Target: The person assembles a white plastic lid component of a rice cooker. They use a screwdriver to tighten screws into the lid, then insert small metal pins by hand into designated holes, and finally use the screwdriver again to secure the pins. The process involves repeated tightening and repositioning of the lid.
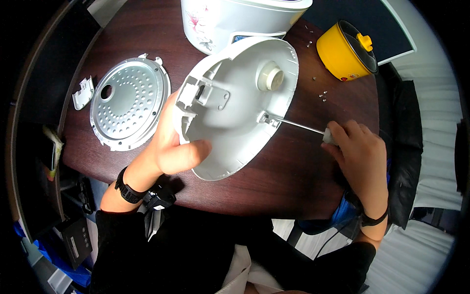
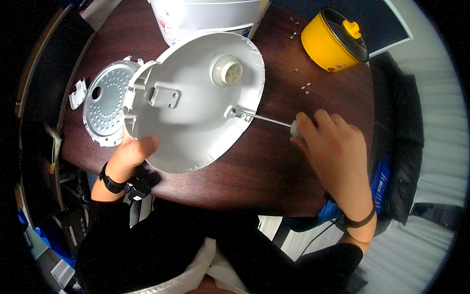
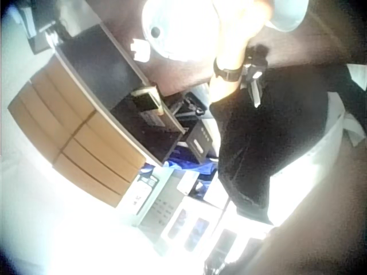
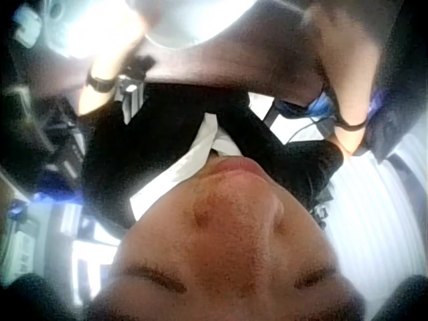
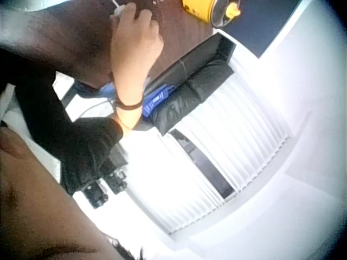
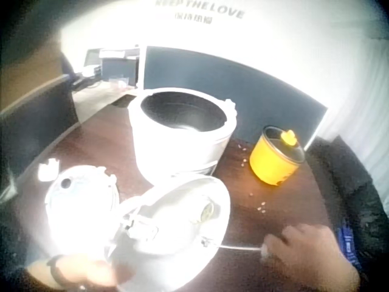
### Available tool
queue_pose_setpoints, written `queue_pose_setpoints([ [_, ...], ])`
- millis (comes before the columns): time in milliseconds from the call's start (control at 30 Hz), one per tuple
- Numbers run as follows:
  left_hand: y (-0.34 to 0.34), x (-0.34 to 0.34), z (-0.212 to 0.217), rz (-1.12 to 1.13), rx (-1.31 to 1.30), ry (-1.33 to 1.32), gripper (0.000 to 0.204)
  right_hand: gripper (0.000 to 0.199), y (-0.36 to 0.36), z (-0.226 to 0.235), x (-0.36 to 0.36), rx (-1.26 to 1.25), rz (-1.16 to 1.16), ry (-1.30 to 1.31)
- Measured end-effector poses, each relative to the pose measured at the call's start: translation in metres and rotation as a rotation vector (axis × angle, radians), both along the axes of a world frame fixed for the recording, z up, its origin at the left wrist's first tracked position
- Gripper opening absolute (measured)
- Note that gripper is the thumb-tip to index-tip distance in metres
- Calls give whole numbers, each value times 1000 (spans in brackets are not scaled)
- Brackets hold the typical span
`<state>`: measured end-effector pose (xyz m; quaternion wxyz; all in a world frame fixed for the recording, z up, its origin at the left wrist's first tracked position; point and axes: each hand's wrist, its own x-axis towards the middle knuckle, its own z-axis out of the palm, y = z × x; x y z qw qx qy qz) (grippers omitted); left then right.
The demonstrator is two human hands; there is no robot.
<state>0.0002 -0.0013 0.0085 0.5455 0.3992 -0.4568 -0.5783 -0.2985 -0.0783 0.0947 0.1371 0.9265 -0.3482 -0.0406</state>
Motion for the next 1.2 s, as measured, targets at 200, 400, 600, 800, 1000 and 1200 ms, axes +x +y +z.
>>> queue_pose_setpoints([
  [200, 1, -2, 4, 21, 25, -41, 70, 27, 0, 9, 9, -35, 21, 55],
  [400, 2, -2, 3, 16, 16, -40, 74, 28, 2, -5, 0, 261, -57, -156],
  [600, 2, -4, -1, 23, -8, -29, 79, 32, 0, -19, -13, 1003, -397, -396],
  [800, 4, -7, 10, 53, 13, -54, 75, 43, -7, -27, -22, 1834, -874, -711],
  [1000, -1, -5, 3, 59, -12, 71, 64, 40, -4, -38, -26, 1698, -743, -683],
  [1200, 0, -4, 0, 80, 6, 40, 62, 28, 8, -34, -16, 676, -260, -341],
])
